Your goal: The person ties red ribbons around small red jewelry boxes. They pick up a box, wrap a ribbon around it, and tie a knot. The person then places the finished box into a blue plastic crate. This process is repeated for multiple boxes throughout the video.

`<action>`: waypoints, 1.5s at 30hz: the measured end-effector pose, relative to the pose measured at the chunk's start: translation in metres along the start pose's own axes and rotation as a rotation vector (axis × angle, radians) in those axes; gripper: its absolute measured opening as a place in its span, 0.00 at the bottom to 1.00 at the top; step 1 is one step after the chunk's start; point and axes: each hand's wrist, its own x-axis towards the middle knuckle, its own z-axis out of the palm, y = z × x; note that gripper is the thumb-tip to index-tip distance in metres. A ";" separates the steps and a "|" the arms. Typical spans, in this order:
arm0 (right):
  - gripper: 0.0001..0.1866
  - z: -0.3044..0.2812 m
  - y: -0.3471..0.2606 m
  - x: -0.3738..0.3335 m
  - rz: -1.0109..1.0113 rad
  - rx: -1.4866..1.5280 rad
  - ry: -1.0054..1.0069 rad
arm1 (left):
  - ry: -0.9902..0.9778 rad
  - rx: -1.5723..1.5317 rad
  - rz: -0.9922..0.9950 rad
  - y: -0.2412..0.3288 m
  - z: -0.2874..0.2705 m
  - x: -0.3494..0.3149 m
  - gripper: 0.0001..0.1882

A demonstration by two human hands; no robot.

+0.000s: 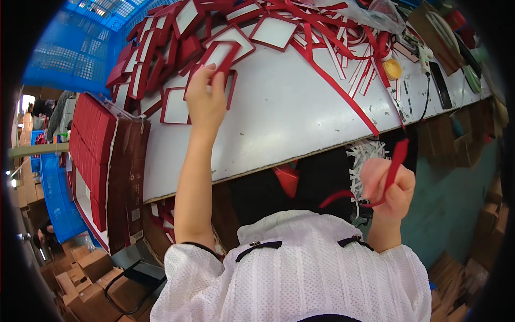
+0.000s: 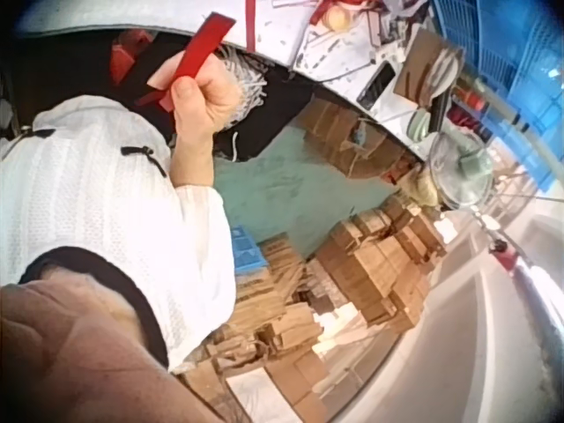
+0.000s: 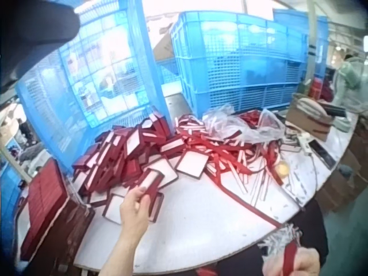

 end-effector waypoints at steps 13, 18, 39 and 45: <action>0.08 0.020 0.042 0.051 0.227 -0.024 0.205 | -0.312 -1.793 -0.750 0.083 -0.018 -0.084 0.21; 0.12 0.023 0.038 0.055 0.375 -0.079 0.102 | -0.625 -1.654 -0.504 0.076 -0.024 -0.110 0.29; 0.09 0.031 0.026 0.041 0.094 -0.291 -0.423 | -0.187 -1.277 -0.393 0.111 -0.016 -0.102 0.14; 0.09 0.031 0.023 0.041 0.101 -0.291 -0.435 | -0.177 -1.262 -0.356 0.116 -0.018 -0.104 0.11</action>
